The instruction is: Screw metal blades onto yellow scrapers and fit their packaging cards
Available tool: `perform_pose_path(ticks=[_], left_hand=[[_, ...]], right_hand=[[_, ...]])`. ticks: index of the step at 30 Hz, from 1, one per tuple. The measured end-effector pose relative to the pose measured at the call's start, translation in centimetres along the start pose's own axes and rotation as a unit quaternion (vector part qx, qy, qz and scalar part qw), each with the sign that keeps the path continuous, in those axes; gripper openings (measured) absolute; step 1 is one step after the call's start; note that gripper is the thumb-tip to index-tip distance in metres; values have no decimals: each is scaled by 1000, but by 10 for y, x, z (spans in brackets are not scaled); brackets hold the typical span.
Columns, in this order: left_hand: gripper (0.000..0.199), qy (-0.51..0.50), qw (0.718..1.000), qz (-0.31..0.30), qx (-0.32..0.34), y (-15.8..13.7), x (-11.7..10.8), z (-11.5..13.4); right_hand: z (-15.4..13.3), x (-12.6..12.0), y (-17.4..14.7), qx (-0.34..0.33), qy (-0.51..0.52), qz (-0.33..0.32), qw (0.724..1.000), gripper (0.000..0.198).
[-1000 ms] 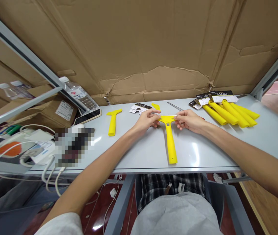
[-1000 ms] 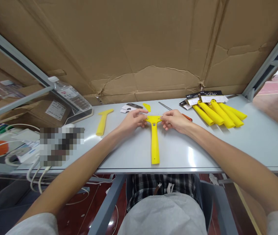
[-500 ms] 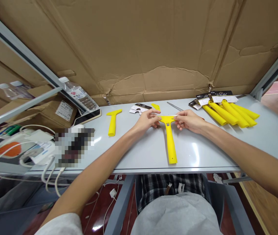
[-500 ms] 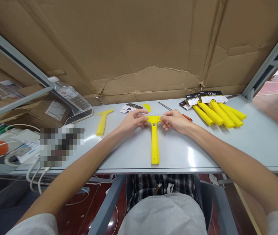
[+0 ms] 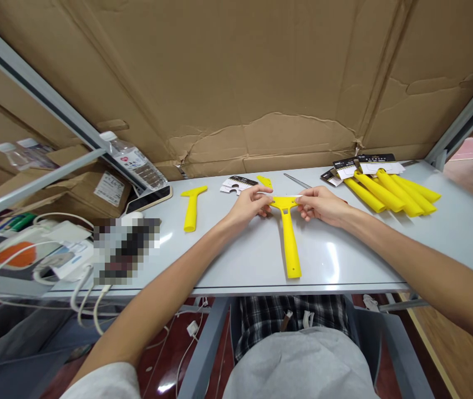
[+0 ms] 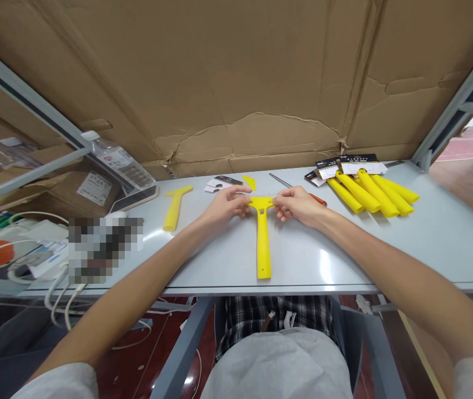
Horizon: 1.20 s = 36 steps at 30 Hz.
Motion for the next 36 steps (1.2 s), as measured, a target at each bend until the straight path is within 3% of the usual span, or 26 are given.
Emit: perform_pose_path(ticks=[13, 21, 24, 27, 32, 36], left_hand=[[38, -17, 1000, 2, -4, 1, -1, -2], [85, -95, 990, -84, -62, -11, 18, -6], [104, -49, 994, -82, -49, -20, 21, 0], [111, 22, 998, -60, -26, -26, 20, 6], [85, 154, 986, -15, 68, -34, 20, 20], [69, 325, 928, 48, 174, -43, 26, 33]], right_hand=[[-1, 0, -1, 1, -1, 1, 1000, 10], [-3, -10, 0, -8, 59, 67, 996, 8], [-2, -8, -1, -1, 66, 67, 996, 8], [-2, -3, -4, 12, 62, 53, 997, 9], [-4, 8, -8, 17, 54, 16, 998, 12], [-1, 14, -9, 19, 49, -16, 998, 18]])
Point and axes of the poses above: each hand's wrist, its own y-axis towards the middle knuckle, its own x-axis out of the palm, z = x × y, the point moved 10 cm from there along y, towards the middle knuckle, and after that the axes turned 9 degrees about -x, right-handed, at the moved point
